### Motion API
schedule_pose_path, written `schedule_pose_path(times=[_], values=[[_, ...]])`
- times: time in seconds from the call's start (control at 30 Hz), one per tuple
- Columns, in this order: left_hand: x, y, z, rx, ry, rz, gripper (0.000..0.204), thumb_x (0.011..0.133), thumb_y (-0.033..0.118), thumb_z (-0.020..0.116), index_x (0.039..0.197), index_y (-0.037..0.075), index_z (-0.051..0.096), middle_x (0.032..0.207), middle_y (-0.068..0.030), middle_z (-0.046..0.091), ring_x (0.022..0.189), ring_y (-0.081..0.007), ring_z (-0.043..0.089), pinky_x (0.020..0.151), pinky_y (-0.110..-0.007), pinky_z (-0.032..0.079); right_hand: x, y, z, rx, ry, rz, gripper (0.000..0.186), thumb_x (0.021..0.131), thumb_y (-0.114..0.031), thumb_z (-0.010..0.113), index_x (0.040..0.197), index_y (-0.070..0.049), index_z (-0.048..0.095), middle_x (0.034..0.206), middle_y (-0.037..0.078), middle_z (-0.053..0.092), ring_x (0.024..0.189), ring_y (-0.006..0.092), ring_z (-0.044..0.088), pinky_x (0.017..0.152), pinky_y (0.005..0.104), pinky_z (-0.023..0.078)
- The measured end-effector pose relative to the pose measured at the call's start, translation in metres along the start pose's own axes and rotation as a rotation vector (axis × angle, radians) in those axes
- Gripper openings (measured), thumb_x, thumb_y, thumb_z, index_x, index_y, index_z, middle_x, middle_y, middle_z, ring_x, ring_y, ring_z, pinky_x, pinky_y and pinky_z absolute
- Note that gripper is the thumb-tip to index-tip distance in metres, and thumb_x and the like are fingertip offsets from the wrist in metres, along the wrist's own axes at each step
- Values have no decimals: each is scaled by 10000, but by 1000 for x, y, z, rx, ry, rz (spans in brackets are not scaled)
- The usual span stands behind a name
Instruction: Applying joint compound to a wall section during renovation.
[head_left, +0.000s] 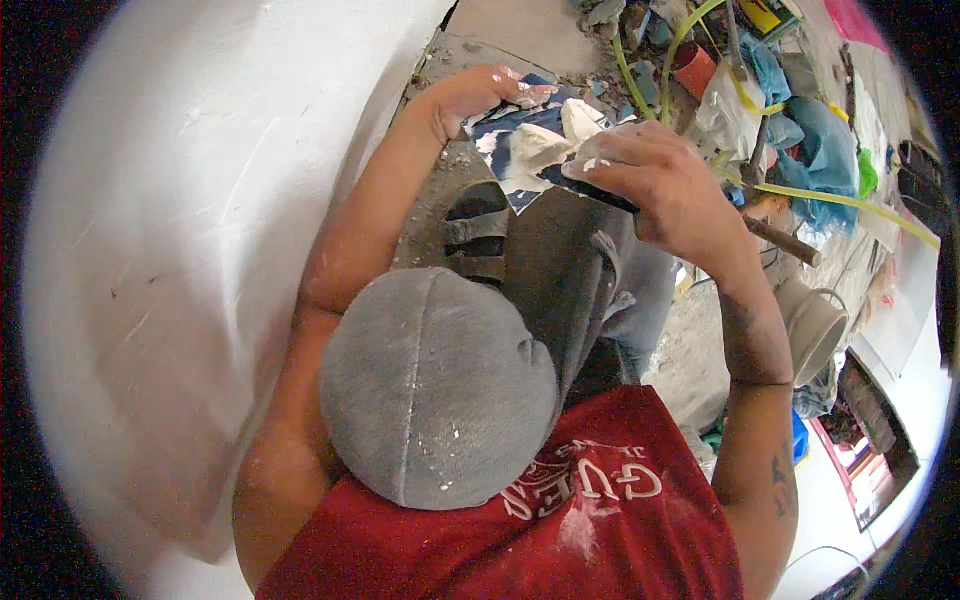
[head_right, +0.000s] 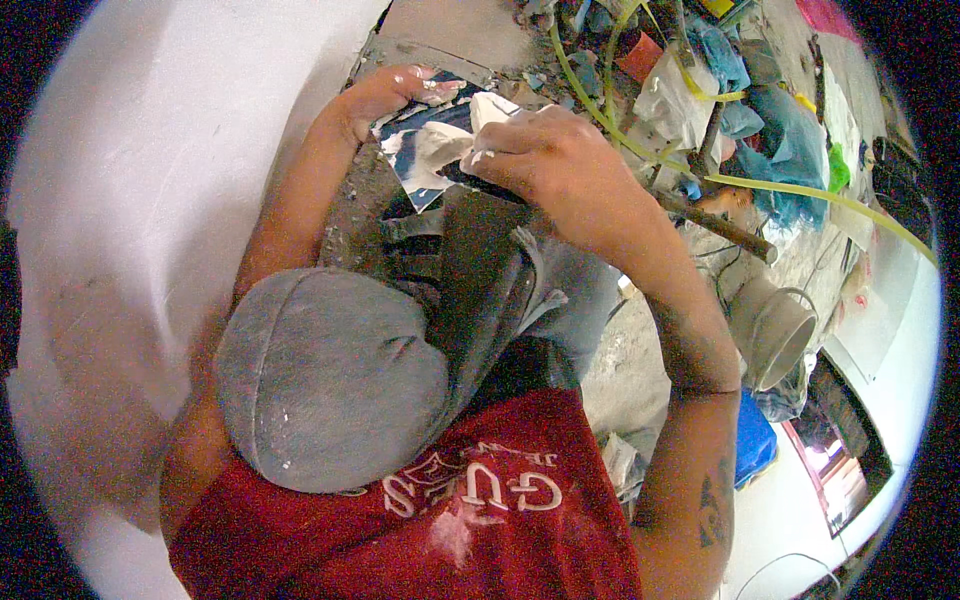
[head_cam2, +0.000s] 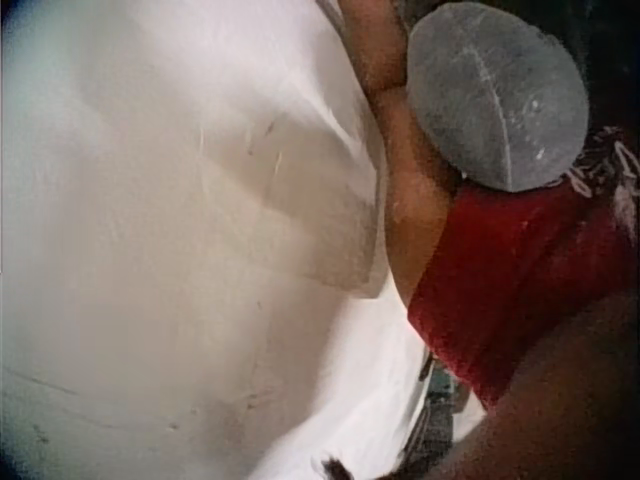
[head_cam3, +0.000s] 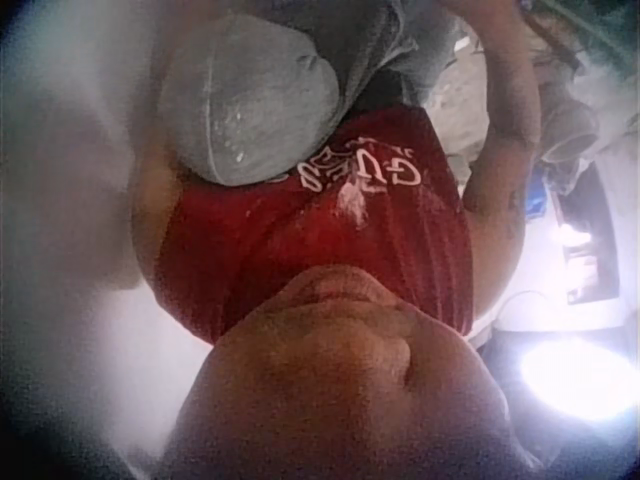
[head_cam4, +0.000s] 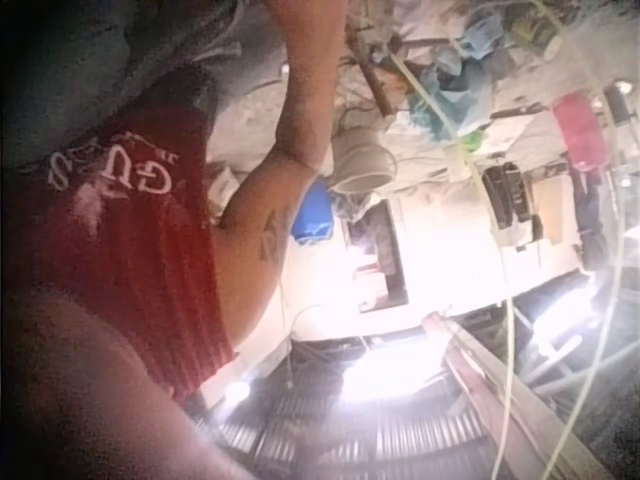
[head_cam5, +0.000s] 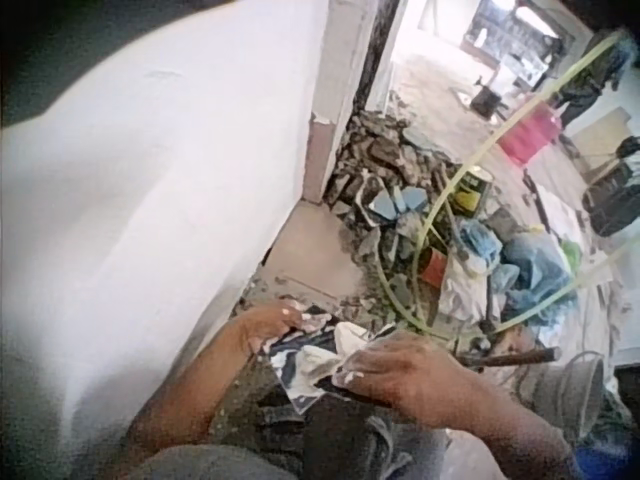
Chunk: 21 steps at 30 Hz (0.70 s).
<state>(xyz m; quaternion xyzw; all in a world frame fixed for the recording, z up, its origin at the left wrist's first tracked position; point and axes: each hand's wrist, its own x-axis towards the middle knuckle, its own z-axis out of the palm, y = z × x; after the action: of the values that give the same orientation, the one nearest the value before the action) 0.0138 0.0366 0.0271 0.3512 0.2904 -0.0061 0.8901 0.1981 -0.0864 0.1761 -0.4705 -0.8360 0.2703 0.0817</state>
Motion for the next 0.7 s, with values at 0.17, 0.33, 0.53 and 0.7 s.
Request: schedule_pose_path(times=[0.17,0.33,0.53,0.7], values=[[10,-14,-7,81,-43,44,269,791,56,535,1043,-21,588,944,-75,618,777,-110,605,652,-241,518,4,-1,1,14,-82,-15,511,493,46,568,989,-65,624,1045,96,576,963,318,525,833,377,419],[27,-28,-14,-46,-100,-49,197,825,119,577,953,-25,619,868,-87,647,672,-116,623,558,-260,528,10,10,7,-42,-108,-94,351,627,-71,598,975,-88,640,1010,92,598,924,306,569,790,399,464],[29,-35,-57,859,-7,781,189,837,129,541,936,-15,613,897,-83,642,679,-116,624,584,-252,529,20,12,-14,42,-438,-58,342,584,-63,601,920,-70,661,973,125,622,888,337,572,816,371,467],[5,6,-27,7,330,102,194,852,102,504,1005,16,588,897,-74,630,759,-138,611,685,-289,522,-15,51,-45,561,-1,161,305,632,-21,643,936,-43,656,948,107,642,899,254,601,822,319,463]])
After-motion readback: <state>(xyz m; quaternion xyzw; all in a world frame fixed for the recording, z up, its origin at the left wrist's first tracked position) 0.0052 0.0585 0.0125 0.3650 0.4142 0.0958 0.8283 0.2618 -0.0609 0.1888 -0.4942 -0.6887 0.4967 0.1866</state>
